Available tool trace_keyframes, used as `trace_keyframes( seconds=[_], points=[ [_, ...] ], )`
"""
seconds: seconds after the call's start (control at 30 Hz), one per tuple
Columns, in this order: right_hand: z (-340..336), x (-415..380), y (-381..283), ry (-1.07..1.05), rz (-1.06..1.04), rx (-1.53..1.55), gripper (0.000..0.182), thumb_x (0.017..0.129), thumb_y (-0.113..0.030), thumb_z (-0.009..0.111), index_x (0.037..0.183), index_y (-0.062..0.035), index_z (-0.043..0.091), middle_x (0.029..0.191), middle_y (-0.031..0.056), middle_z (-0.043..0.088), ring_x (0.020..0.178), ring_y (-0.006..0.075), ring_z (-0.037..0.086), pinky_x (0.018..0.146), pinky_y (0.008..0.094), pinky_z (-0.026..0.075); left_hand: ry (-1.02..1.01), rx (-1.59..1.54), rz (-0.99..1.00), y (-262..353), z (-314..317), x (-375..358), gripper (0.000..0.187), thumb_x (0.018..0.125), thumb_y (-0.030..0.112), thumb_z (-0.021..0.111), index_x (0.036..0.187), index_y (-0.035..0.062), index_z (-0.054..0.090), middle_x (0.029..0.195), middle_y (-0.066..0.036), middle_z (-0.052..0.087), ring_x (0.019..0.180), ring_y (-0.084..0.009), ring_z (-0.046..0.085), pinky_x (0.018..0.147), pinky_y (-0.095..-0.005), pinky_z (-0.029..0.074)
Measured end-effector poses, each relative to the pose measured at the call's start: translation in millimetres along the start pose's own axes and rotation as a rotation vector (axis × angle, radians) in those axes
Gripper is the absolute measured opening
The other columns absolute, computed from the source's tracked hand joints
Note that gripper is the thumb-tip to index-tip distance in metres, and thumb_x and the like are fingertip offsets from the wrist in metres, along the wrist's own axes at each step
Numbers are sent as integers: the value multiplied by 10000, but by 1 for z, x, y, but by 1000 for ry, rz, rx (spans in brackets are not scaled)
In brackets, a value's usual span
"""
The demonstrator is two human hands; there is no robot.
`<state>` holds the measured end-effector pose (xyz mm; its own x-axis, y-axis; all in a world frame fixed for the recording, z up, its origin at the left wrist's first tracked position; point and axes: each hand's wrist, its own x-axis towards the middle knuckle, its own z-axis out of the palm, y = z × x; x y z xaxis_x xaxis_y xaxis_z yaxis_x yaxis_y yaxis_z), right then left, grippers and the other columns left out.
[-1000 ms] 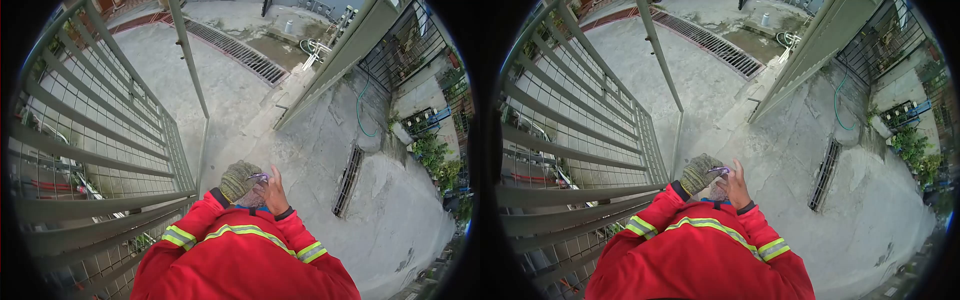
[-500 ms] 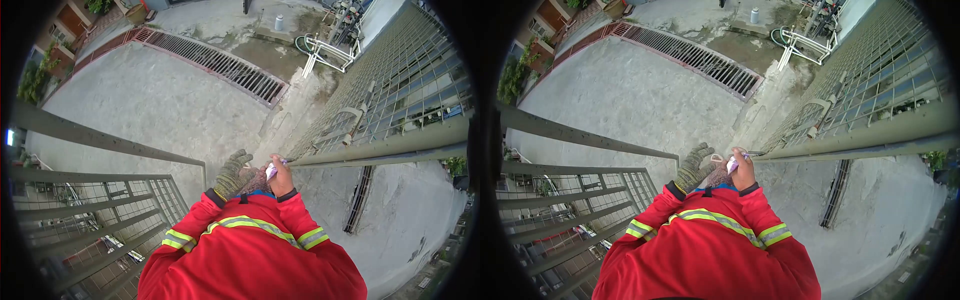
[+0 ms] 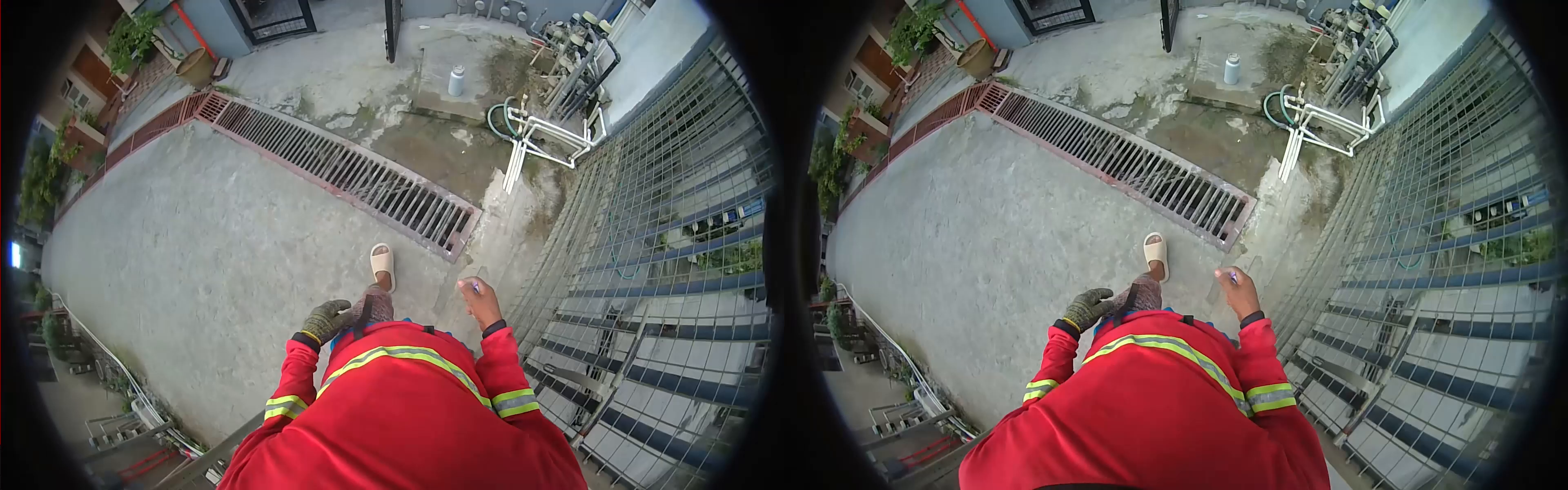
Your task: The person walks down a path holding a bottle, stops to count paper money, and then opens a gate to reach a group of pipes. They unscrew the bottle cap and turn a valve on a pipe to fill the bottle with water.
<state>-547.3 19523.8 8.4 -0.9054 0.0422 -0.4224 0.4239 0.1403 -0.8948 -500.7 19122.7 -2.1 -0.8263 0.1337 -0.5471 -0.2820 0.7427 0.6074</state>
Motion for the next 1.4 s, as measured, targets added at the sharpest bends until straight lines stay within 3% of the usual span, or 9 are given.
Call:
trace_keyframes(
  seconds=[0.3,0.5,0.57,0.67,0.73,0.83,0.9,1.13,1.4],
  points=[
    [-30,124,128,138,733,-257,218,863,-281,677,877,-65,653,595,50,571,419,180,533,404,353,438,-170,683,229,92,-204,273,457,866,416,606,1235,149,632,1222,-134,647,1144,-333,597,978,-457,467],
    [-38,214,132,86,523,-388,338,803,-395,747,825,-62,698,639,114,646,567,242,640,612,394,518,-118,482,489,190,-269,436,439,883,391,598,1231,125,627,1224,-154,638,1150,-332,582,983,-454,454],
    [-33,293,65,42,636,-462,312,848,-361,728,755,-79,637,544,39,545,397,170,511,402,335,431,-147,388,548,208,-278,486,434,892,379,595,1233,113,623,1225,-159,637,1163,-339,574,998,-449,445],
    [-32,427,6,79,774,-422,450,881,-514,626,809,-72,678,559,45,567,485,199,562,493,388,473,-262,341,488,233,-299,540,400,911,339,557,1205,76,622,1223,-174,630,1127,-356,591,980,-452,454],
    [-36,511,9,144,496,-502,474,879,-518,596,871,-58,708,646,100,634,543,225,607,570,391,501,-382,412,410,247,-320,578,409,912,362,554,1218,97,618,1226,-167,629,1140,-354,583,983,-445,453],
    [-37,631,-99,175,303,-642,333,859,-350,588,941,-55,719,968,242,693,970,423,640,867,468,497,-434,482,448,264,-366,641,437,904,393,575,1251,128,607,1236,-144,628,1172,-340,569,1000,-433,447],
    [-42,707,-150,153,299,-713,333,864,-354,595,997,-73,713,979,244,689,972,405,647,872,460,503,-357,363,662,251,-379,684,430,902,380,577,1252,132,606,1211,-137,638,1152,-337,578,992,-436,451],
    [-52,897,-330,265,168,-670,387,838,-361,688,1100,-80,646,1091,173,680,1032,363,639,892,459,506,-147,263,593,320,-427,798,354,874,234,641,1197,88,638,1166,-152,648,1154,-341,568,1012,-421,436],
    [-53,1110,-325,368,421,-735,800,775,-536,734,1376,-80,466,1164,238,636,1060,385,629,890,461,504,-450,418,720,354,-498,1034,341,873,222,625,1183,81,636,1240,-156,623,1170,-344,562,1017,-432,436]
  ],
)
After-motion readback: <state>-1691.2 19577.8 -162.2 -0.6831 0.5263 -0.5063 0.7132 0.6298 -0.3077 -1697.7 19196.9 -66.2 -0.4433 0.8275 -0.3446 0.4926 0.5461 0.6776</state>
